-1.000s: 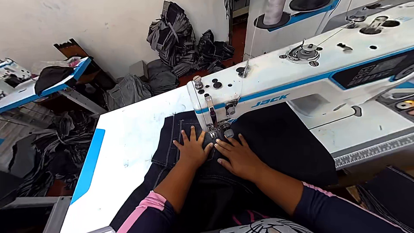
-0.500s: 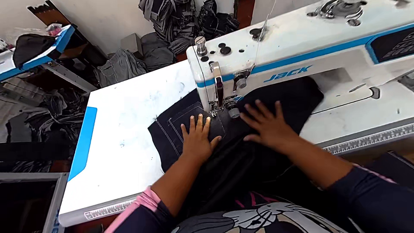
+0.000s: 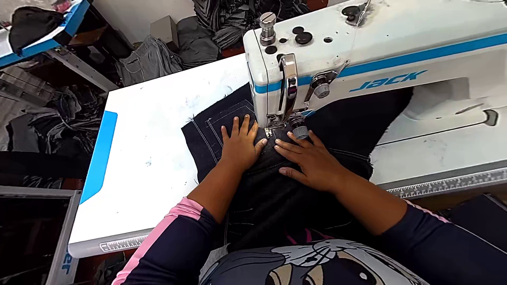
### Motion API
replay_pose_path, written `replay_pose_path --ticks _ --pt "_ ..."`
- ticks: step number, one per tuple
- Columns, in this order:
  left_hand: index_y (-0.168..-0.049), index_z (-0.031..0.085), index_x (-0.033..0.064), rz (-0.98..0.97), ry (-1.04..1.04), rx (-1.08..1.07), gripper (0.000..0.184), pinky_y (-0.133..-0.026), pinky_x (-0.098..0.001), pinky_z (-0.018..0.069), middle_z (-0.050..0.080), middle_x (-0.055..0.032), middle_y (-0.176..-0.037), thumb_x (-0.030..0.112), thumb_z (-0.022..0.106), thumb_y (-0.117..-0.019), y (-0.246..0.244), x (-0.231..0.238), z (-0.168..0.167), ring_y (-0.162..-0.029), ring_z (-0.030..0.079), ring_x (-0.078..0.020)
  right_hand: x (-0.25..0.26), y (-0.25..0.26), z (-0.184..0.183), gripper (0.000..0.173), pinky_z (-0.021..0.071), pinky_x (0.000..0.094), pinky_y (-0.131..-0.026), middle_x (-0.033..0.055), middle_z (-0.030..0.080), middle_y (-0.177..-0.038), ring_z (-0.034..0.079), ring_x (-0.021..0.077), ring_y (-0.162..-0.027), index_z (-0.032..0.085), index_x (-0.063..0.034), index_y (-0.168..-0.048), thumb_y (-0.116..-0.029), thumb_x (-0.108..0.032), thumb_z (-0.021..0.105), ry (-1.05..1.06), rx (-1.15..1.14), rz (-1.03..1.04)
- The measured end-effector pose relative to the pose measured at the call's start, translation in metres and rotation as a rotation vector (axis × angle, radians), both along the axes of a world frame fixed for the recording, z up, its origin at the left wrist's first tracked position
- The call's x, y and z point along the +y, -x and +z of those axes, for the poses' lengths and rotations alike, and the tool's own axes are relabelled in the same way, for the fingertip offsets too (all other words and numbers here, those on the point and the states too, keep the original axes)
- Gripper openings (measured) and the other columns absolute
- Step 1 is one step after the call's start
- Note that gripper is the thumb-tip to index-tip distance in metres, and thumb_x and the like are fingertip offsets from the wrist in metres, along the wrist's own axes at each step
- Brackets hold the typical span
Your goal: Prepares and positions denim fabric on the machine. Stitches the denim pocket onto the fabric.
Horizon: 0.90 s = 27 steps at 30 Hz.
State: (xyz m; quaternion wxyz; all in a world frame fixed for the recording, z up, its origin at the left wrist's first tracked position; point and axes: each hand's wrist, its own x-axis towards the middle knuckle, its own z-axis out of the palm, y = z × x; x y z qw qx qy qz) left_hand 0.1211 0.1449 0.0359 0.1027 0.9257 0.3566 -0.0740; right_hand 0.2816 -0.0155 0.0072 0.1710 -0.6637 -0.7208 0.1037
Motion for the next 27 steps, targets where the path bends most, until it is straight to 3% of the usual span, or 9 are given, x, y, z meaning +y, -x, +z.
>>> replay_pose_path --ticks 12,13,14,16,18,20,22,25,27 --pt "-0.161 0.033 0.0125 0.029 -0.003 0.042 0.064 -0.118 -0.0746 0.0055 0.019 -0.0146 -0.171 0.05 0.035 -0.1095 -0.008 0.003 0.014 -0.158 0.009 -0.0421 0.016 -0.016 0.004 0.062 0.0093 0.0704 -0.121 0.0024 0.047 -0.159 0.028 0.0333 -0.155 0.054 -0.015 -0.15 -0.1027 -0.054 0.046 0.049 0.001 0.054" --pt "-0.163 0.028 0.0114 0.052 0.067 0.174 0.062 -0.12 -0.0716 0.0064 0.016 -0.0141 -0.172 0.044 0.035 -0.111 -0.012 -0.004 0.039 -0.159 0.007 -0.041 0.013 -0.013 0.007 0.063 0.0099 0.0712 -0.12 0.0031 0.048 -0.158 0.029 0.0344 -0.155 0.057 -0.0145 -0.148 -0.1019 -0.056 0.047 0.049 0.029 0.057" --pt "-0.166 0.007 0.0148 0.045 0.228 0.497 0.063 -0.124 -0.0661 0.004 -0.006 -0.0097 -0.174 0.04 0.029 -0.1129 -0.026 -0.001 0.074 -0.159 -0.008 -0.0367 0.007 -0.006 0.015 0.064 0.0112 0.0728 -0.119 0.0045 0.051 -0.156 0.031 0.0362 -0.153 0.061 -0.0136 -0.144 -0.1 -0.059 0.049 0.055 0.078 0.069" --pt "-0.161 0.032 0.009 -0.212 0.062 0.12 0.061 -0.12 -0.0717 0.0047 0.02 -0.0145 -0.171 0.04 0.042 -0.1101 0.004 0.03 0.03 -0.158 0.012 -0.0393 -0.015 0.021 0.04 0.072 0.0162 0.0727 -0.12 0.0037 0.056 -0.151 0.04 0.0336 -0.149 0.064 -0.0168 -0.141 -0.0909 -0.068 0.057 0.127 0.134 0.146" --pt "-0.163 0.029 0.012 -0.464 0.016 0.086 0.064 -0.122 -0.0683 0.0025 0.02 -0.01 -0.172 0.044 0.041 -0.1092 0.02 0.062 0.011 -0.16 0.011 -0.0337 -0.032 0.054 0.055 0.071 0.025 0.0711 -0.117 0.0081 0.058 -0.149 0.047 0.0356 -0.143 0.057 -0.0167 -0.147 -0.0872 -0.048 0.076 0.269 0.127 0.333" --pt "-0.162 0.034 0.0149 -0.506 0.017 -0.036 0.064 -0.123 -0.066 0.0036 0.023 -0.0078 -0.171 0.046 0.044 -0.1068 0.034 0.07 -0.005 -0.16 0.011 -0.0325 -0.035 0.062 0.047 0.051 0.0417 0.0638 -0.101 0.0117 0.066 -0.131 0.058 0.0385 -0.124 0.067 -0.0143 -0.134 -0.0842 -0.01 0.077 0.286 0.084 0.472" --pt "-0.161 0.036 0.0156 -0.356 0.011 -0.113 0.063 -0.122 -0.0689 0.0037 0.025 -0.0076 -0.17 0.045 0.046 -0.1063 0.04 0.046 -0.012 -0.159 0.011 -0.0343 -0.035 0.038 0.04 0.033 0.0463 0.0593 -0.091 0.0132 0.071 -0.109 0.063 0.0383 -0.107 0.077 -0.0109 -0.109 -0.08 0.004 0.072 0.299 0.075 0.524" --pt "-0.164 0.025 0.0096 0.041 0.059 0.009 0.068 -0.116 -0.0782 0.0075 0.014 -0.0183 -0.171 0.046 0.042 -0.1083 0.034 -0.032 0.002 -0.157 0.007 -0.0468 -0.04 -0.023 0.06 0.017 0.0344 0.0662 -0.111 0.0184 0.074 -0.104 0.063 0.0429 -0.114 0.079 -0.003 -0.093 -0.0815 0.007 0.072 0.426 -0.128 0.311" --pt "-0.164 0.01 0.0032 0.214 0.181 0.256 0.077 -0.113 -0.0769 0.0225 0.004 -0.0263 -0.17 0.049 0.037 -0.1092 0.014 -0.071 0.027 -0.154 0.009 -0.054 -0.043 -0.039 0.081 0.014 0.0249 0.0737 -0.115 0.019 0.075 -0.106 0.061 0.0456 -0.121 0.079 -0.0017 -0.094 -0.0844 0.006 0.072 0.38 -0.364 0.075"
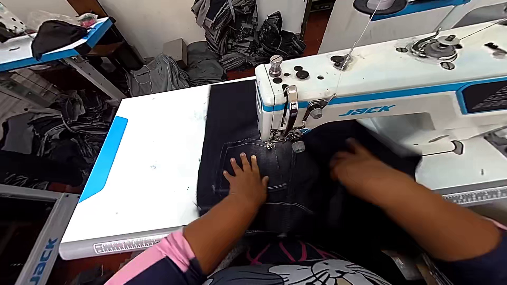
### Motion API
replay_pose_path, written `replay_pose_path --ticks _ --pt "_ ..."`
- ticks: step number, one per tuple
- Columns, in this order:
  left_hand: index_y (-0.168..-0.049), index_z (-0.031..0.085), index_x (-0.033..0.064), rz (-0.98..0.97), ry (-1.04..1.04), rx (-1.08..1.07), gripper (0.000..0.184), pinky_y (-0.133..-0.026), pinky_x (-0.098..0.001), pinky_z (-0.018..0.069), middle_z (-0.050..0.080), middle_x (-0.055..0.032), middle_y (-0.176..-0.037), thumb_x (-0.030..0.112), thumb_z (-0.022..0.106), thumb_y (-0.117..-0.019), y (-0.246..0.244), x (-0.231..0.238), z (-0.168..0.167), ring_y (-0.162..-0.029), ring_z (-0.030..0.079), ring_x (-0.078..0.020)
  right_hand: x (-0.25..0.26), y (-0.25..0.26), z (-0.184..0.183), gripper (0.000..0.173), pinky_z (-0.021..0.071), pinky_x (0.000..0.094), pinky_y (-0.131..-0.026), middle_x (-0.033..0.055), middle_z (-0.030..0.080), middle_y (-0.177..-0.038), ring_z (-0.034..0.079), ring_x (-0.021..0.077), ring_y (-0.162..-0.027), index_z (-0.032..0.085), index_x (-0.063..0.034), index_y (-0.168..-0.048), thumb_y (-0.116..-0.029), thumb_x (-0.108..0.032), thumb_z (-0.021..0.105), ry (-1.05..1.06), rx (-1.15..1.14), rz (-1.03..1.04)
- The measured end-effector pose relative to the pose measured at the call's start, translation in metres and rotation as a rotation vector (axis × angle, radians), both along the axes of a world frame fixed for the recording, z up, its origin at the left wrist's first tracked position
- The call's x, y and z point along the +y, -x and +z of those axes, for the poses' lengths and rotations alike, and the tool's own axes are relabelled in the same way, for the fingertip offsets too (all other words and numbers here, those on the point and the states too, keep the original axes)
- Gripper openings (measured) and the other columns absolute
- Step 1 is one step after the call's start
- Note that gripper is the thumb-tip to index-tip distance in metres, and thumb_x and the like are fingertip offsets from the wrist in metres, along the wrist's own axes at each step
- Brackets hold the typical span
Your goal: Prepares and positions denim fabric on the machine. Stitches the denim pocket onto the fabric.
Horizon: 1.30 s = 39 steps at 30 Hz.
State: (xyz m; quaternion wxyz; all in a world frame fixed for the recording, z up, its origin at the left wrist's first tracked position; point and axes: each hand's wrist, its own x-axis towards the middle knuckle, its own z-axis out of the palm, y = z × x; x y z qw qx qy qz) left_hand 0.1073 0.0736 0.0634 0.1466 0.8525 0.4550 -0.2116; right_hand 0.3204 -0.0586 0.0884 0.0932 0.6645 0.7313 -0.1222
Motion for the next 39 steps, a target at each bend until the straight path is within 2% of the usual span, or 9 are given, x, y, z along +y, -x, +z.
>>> replay_pose_path --ticks 2,6,8,11,16,19,22,25,39 --pt "-0.162 0.01 -0.0048 0.039 0.047 0.117 0.084 -0.108 -0.0705 0.0373 0.01 -0.0352 -0.165 0.054 0.038 -0.1077 -0.017 -0.015 0.013 -0.147 0.026 -0.0587 0.001 0.021 0.012 0.018 0.0236 0.0757 -0.116 0.0154 0.075 -0.11 0.06 0.0449 -0.126 0.08 -0.0067 -0.096 -0.0829 0.003 0.073 -0.13 -0.026 -0.043" --pt "-0.16 0.018 -0.0086 -0.143 -0.047 -0.13 0.085 -0.124 -0.0622 0.0139 0.012 -0.0312 -0.167 0.054 0.04 -0.1066 0.001 -0.007 -0.012 -0.157 0.011 -0.0465 0.001 0.089 -0.038 0.038 0.0432 0.0533 -0.114 0.0123 0.067 -0.136 0.057 0.0339 -0.135 0.073 -0.007 -0.125 -0.0912 0.007 0.06 -0.31 0.258 -0.111" --pt "-0.161 0.03 0.0027 -0.26 -0.14 -0.397 0.078 -0.126 -0.0595 0.0085 0.022 -0.0182 -0.17 0.055 0.043 -0.1047 0.022 0.005 -0.042 -0.159 0.013 -0.0355 0.001 0.091 -0.071 0.037 0.0543 0.0482 -0.101 0.0126 0.072 -0.126 0.064 0.0331 -0.124 0.074 -0.0056 -0.121 -0.0891 0.007 0.062 -0.496 0.272 -0.165" --pt "-0.16 0.038 0.0214 -0.327 -0.116 -0.477 0.071 -0.124 -0.0622 0.0076 0.026 -0.0075 -0.17 0.061 0.045 -0.1019 0.032 0.017 -0.048 -0.159 0.013 -0.0328 0.003 0.087 -0.087 0.03 0.0597 0.042 -0.087 0.0122 0.075 -0.104 0.071 0.0308 -0.106 0.078 -0.0039 -0.108 -0.0835 0.008 0.067 -0.673 0.253 -0.122" --pt "-0.158 0.043 0.0277 -0.353 -0.093 -0.463 0.077 -0.125 -0.0613 0.0055 0.026 -0.0061 -0.17 0.071 0.048 -0.0946 0.036 0.025 -0.045 -0.159 0.011 -0.033 -0.001 0.091 -0.093 0.027 0.0602 0.0379 -0.084 0.0115 0.074 -0.095 0.072 0.0287 -0.097 0.078 -0.0027 -0.103 -0.0817 0.007 0.064 -0.755 0.216 -0.008" --pt "-0.157 0.045 0.0292 -0.375 -0.092 -0.455 0.076 -0.125 -0.0611 0.0074 0.028 -0.0057 -0.169 0.071 0.05 -0.0936 0.037 0.031 -0.044 -0.159 0.013 -0.0334 -0.013 0.098 -0.096 0.031 0.0592 0.0401 -0.091 0.0134 0.076 -0.109 0.072 0.0318 -0.109 0.076 -0.0012 -0.11 -0.0861 0.002 0.057 -0.736 0.231 -0.017" --pt "-0.155 0.048 0.0282 -0.411 -0.102 -0.482 0.075 -0.124 -0.062 0.0115 0.031 -0.0077 -0.168 0.07 0.053 -0.0931 0.037 0.045 -0.044 -0.158 0.018 -0.0361 -0.02 0.098 -0.102 0.04 0.0532 0.0433 -0.103 0.0112 0.073 -0.126 0.067 0.0299 -0.123 0.074 -0.0026 -0.119 -0.1021 -0.022 0.043 -0.712 0.26 -0.034" --pt "-0.155 0.047 0.0265 -0.447 -0.099 -0.494 0.075 -0.124 -0.0629 0.0113 0.032 -0.0098 -0.167 0.067 0.056 -0.0932 0.031 0.063 -0.043 -0.157 0.02 -0.0378 -0.009 0.094 -0.1 0.047 0.0491 0.044 -0.109 0.0099 0.069 -0.134 0.062 0.0276 -0.131 0.073 -0.0034 -0.124 -0.1044 -0.032 0.04 -0.648 0.251 -0.047" --pt "-0.154 0.049 0.0191 -0.445 -0.157 -0.481 0.074 -0.126 -0.0591 0.0044 0.031 -0.0126 -0.167 0.066 0.053 -0.0962 0.0 0.121 -0.038 -0.158 0.017 -0.0365 0.046 0.077 -0.086 0.043 0.0378 0.0502 -0.118 0.0148 0.059 -0.147 0.053 0.0322 -0.14 0.063 0.0016 -0.137 -0.1052 -0.026 0.05 -0.497 0.211 -0.113"
